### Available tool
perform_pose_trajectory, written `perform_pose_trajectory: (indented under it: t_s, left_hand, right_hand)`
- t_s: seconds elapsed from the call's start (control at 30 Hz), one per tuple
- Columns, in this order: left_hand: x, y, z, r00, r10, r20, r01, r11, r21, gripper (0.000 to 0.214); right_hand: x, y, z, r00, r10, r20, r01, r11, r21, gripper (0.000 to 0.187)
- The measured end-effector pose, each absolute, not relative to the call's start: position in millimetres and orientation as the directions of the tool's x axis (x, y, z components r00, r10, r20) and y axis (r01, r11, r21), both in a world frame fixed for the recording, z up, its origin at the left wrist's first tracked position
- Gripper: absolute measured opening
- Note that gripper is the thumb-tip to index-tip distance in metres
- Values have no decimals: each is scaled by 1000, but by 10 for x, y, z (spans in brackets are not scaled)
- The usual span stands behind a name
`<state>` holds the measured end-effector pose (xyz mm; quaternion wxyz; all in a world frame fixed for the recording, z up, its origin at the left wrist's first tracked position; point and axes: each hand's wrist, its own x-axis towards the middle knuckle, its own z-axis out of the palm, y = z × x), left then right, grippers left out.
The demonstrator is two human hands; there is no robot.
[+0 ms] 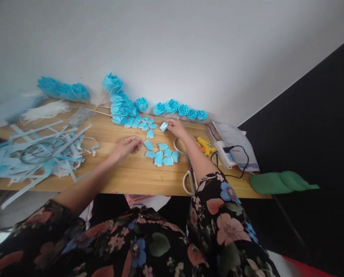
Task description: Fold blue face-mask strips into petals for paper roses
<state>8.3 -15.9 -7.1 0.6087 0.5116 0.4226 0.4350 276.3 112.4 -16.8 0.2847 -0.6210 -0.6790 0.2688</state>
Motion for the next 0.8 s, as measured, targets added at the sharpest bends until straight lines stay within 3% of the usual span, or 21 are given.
perform_pose_trajectory:
  t_s: [0.37,0.53,0.67,0.8]
  left_hand:
    - [69,-144,-67,283,955,-91,-90,121,989,37]
    - [76,-160,-68,278,956,-90,-90,119,989,38]
    - [65,-149,-88,266,960,-84,-84,110,990,40]
    - [50,-138,-104,258,964,-69,-83,93,992,43]
  right_hand:
    - [2686,1365,-193,-68,990,125,756,133,-641,46]
    - [2819,1220,-133,-57,988,140,746,136,-652,38]
    - [2938,936,29,-35,984,177,690,152,-708,33]
    - [2814,158,343,-95,953,286,562,289,-775,34]
